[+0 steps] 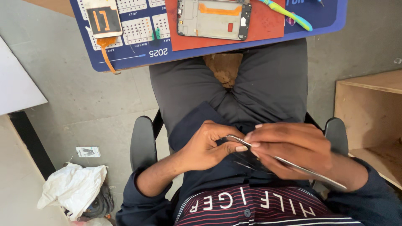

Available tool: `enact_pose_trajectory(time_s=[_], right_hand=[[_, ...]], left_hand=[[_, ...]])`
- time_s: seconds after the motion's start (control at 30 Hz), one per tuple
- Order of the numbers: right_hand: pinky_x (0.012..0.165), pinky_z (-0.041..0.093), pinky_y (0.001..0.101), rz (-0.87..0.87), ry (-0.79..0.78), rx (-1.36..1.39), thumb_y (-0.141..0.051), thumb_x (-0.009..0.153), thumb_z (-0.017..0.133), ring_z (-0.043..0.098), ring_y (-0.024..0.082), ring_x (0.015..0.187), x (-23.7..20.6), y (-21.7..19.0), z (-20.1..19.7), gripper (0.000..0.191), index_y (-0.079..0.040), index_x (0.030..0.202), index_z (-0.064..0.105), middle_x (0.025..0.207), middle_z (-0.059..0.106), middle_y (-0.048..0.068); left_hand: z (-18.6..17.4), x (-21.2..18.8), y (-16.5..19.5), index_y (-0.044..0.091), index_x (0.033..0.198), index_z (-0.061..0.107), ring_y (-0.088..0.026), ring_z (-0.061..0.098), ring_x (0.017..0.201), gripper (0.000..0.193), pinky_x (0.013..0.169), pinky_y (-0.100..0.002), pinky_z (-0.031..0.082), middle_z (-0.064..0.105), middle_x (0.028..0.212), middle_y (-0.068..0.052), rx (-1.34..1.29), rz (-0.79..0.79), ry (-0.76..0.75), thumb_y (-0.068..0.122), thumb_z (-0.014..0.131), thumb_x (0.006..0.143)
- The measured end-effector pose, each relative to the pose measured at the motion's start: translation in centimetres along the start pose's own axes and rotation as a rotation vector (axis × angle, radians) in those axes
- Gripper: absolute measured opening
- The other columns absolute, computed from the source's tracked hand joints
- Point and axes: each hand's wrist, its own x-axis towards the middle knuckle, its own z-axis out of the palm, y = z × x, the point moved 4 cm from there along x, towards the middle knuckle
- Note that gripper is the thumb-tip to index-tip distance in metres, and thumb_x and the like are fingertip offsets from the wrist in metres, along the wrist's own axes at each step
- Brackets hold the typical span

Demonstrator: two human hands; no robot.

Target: The person uses a metal spudger to pry and separate the screen assembly from the phone's frame. They carefully work along the edges to release adhesive or clips while holding the device in their lap.

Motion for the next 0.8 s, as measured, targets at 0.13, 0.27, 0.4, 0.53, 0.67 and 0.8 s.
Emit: enact_pose_trajectory(time_s=[0.13,0.27,0.4,0.53,0.67,0.8], right_hand=[[0.087,0.065,0.0404,0.035,0.005,-0.038,-0.001,0.079,0.085,0.078,0.026,0.093,-0.6,-0.3,-0.7,0.026,-0.002,0.1,0.071,0.098,0.074,0.012],[0.091,0.065,0.0427,0.028,-0.018,-0.007,-0.005,0.079,0.087,0.077,0.028,0.098,-0.4,-0.1,-0.7,0.03,-0.001,0.104,0.07,0.101,0.074,0.013],[0.09,0.065,0.0425,0.018,-0.039,-0.024,-0.008,0.078,0.089,0.077,0.027,0.099,0.3,-0.2,-0.7,0.032,-0.002,0.104,0.071,0.102,0.075,0.012],[0.091,0.064,0.0422,0.03,-0.055,-0.029,-0.009,0.078,0.089,0.077,0.028,0.099,0.9,-0.4,-0.9,0.032,-0.003,0.104,0.071,0.102,0.074,0.011],[0.093,0.062,0.0433,-0.026,-0.011,-0.048,-0.011,0.079,0.089,0.076,0.026,0.098,1.1,-0.5,-0.2,0.031,-0.006,0.103,0.072,0.102,0.074,0.009],[0.096,0.06,0.0447,-0.033,-0.046,-0.071,-0.012,0.08,0.089,0.074,0.028,0.103,0.9,-0.7,0.1,0.032,-0.005,0.106,0.072,0.106,0.075,0.01]], left_hand=[[0.1,0.1,0.3,-0.002,0.109,0.073,-0.018,0.079,0.092,0.014,0.081,-0.027,0.062,0.079,0.098,-0.013,-0.002,0.063,0.032,0.008,0.067,0.102],[0.1,-0.1,0.6,-0.004,0.109,0.072,-0.021,0.08,0.094,0.013,0.082,-0.029,0.063,0.078,0.099,-0.015,0.067,0.135,0.099,0.005,0.069,0.1],[-0.1,-0.2,0.8,-0.003,0.11,0.072,-0.022,0.081,0.09,0.013,0.078,-0.028,0.063,0.079,0.098,-0.015,0.094,0.157,0.126,0.004,0.069,0.1],[-0.1,-0.3,1.2,-0.003,0.113,0.072,-0.024,0.08,0.093,0.016,0.08,-0.03,0.064,0.078,0.103,-0.016,0.153,0.229,0.181,0.001,0.069,0.098],[-0.1,-0.5,1.5,-0.003,0.114,0.071,-0.028,0.079,0.101,0.016,0.089,-0.033,0.066,0.077,0.109,-0.016,0.242,0.327,0.245,-0.001,0.069,0.097],[-0.1,-0.4,1.2,-0.002,0.113,0.071,-0.028,0.079,0.102,0.017,0.089,-0.034,0.065,0.077,0.11,-0.016,0.231,0.34,0.253,-0.002,0.069,0.097]])
